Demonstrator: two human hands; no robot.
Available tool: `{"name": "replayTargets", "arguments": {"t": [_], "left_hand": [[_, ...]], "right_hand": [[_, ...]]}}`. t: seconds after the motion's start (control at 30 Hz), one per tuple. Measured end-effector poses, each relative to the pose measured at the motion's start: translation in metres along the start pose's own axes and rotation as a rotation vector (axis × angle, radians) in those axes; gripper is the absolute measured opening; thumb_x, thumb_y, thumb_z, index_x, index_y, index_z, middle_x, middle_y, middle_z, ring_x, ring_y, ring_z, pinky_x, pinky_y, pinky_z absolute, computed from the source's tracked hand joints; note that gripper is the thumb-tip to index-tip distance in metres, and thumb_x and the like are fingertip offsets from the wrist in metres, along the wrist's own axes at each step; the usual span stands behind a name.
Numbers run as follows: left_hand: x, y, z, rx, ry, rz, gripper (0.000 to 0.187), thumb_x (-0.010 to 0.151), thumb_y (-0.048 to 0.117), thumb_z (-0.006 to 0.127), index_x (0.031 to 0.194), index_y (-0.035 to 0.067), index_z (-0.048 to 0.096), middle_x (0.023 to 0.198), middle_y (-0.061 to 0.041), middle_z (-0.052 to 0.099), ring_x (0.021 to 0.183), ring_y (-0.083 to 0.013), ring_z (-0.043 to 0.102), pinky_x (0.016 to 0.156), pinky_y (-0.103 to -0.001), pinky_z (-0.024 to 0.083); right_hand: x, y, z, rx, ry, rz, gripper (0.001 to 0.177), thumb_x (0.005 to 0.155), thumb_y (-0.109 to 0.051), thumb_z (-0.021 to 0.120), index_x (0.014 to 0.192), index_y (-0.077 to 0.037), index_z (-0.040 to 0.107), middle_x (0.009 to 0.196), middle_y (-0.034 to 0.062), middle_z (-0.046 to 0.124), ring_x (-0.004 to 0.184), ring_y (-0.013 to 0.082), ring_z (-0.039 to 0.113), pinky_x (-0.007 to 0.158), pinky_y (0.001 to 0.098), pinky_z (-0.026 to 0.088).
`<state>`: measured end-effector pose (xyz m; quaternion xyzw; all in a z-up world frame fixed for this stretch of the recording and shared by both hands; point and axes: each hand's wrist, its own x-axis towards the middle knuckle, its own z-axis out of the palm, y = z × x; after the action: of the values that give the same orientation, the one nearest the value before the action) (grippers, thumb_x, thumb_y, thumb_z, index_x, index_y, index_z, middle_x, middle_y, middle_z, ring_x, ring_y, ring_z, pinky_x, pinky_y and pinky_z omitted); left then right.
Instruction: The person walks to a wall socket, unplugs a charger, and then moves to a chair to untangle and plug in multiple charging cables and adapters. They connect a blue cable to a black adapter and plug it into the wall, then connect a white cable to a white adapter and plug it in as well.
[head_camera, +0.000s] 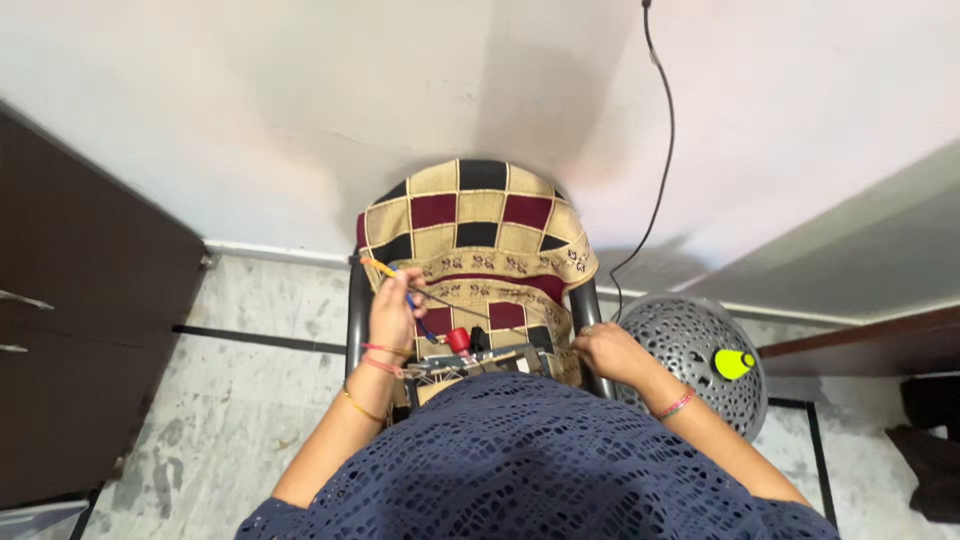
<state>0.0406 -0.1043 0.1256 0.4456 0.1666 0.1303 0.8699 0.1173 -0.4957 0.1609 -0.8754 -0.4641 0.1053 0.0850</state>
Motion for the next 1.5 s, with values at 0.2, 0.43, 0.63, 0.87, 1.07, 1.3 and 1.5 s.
{"name": "replayTargets", "arguments": {"t": [0.2, 0.43, 0.63, 0.87, 1.07, 1.3, 1.5], "left_hand": [[-0.008, -0.013, 0.026, 0.507, -0.258, 0.21, 0.034, 0.109, 0.029, 0.05, 0.107, 0.003, 0.071, 0.088, -0.004, 0.067, 0.074, -0.0115, 0.056, 0.066, -0.027, 0.046], [-0.046, 0.011, 0.06, 0.977, -0.438, 0.238, 0.033, 0.107, 0.029, 0.057, 0.1, -0.001, 0.07, 0.085, -0.013, 0.069, 0.08, -0.023, 0.069, 0.075, -0.035, 0.053], [-0.059, 0.083, 0.053, 0.916, -0.388, 0.466, 0.033, 0.098, 0.025, 0.063, 0.125, 0.006, 0.065, 0.099, -0.012, 0.071, 0.084, -0.0244, 0.07, 0.074, -0.034, 0.056], [-0.093, 0.17, 0.036, 1.356, -0.247, 0.652, 0.03, 0.095, 0.021, 0.064, 0.123, 0.012, 0.067, 0.099, -0.017, 0.074, 0.089, -0.0363, 0.07, 0.074, -0.044, 0.056], [-0.087, 0.186, 0.026, 1.6, -0.18, 0.534, 0.022, 0.093, 0.026, 0.062, 0.105, 0.015, 0.077, 0.091, -0.013, 0.075, 0.087, -0.036, 0.07, 0.074, -0.048, 0.054], [-0.032, 0.111, -0.051, 1.375, -0.06, 0.294, 0.028, 0.093, 0.023, 0.065, 0.116, 0.013, 0.076, 0.104, -0.014, 0.076, 0.096, -0.032, 0.071, 0.086, -0.041, 0.056], [-0.018, 0.043, -0.102, 1.013, -0.174, 0.048, 0.027, 0.096, 0.012, 0.062, 0.121, 0.007, 0.074, 0.101, -0.009, 0.08, 0.095, -0.016, 0.076, 0.088, -0.03, 0.057]], "right_hand": [[0.062, -0.055, -0.045, 0.611, 0.208, -0.071, 0.062, 0.094, -0.029, 0.07, 0.147, -0.002, 0.049, 0.146, 0.0202, 0.057, 0.135, 0.0318, 0.055, 0.112, 0.0428, 0.044], [0.157, -0.113, -0.063, 1.38, 0.261, -0.18, 0.047, 0.103, -0.016, 0.064, 0.145, 0.0, 0.051, 0.126, 0.0133, 0.066, 0.114, 0.0168, 0.064, 0.098, 0.0323, 0.054], [0.152, -0.078, -0.075, 1.516, 0.372, -0.008, 0.022, 0.106, -0.014, 0.059, 0.124, -0.001, 0.064, 0.09, 0.0014, 0.067, 0.071, 0.006, 0.059, 0.063, 0.021, 0.051], [0.144, -0.061, -0.091, 1.034, 0.354, 0.058, 0.024, 0.099, -0.02, 0.067, 0.119, -0.006, 0.07, 0.081, -0.0027, 0.064, 0.066, 0.0035, 0.051, 0.056, 0.0194, 0.043], [0.156, -0.104, -0.09, 0.657, 0.206, 0.023, 0.029, 0.091, -0.024, 0.076, 0.116, -0.009, 0.074, 0.074, -0.0009, 0.063, 0.064, 0.0079, 0.055, 0.057, 0.0254, 0.048], [0.163, -0.119, -0.072, 0.581, 0.114, -0.077, 0.031, 0.089, -0.023, 0.076, 0.117, -0.009, 0.074, 0.072, 0.003, 0.065, 0.062, 0.0109, 0.058, 0.058, 0.0287, 0.05], [0.158, -0.111, -0.046, 0.617, -0.001, 0.046, 0.03, 0.089, -0.02, 0.077, 0.116, -0.008, 0.074, 0.073, 0.0074, 0.065, 0.064, 0.0126, 0.056, 0.06, 0.03, 0.049]]}}
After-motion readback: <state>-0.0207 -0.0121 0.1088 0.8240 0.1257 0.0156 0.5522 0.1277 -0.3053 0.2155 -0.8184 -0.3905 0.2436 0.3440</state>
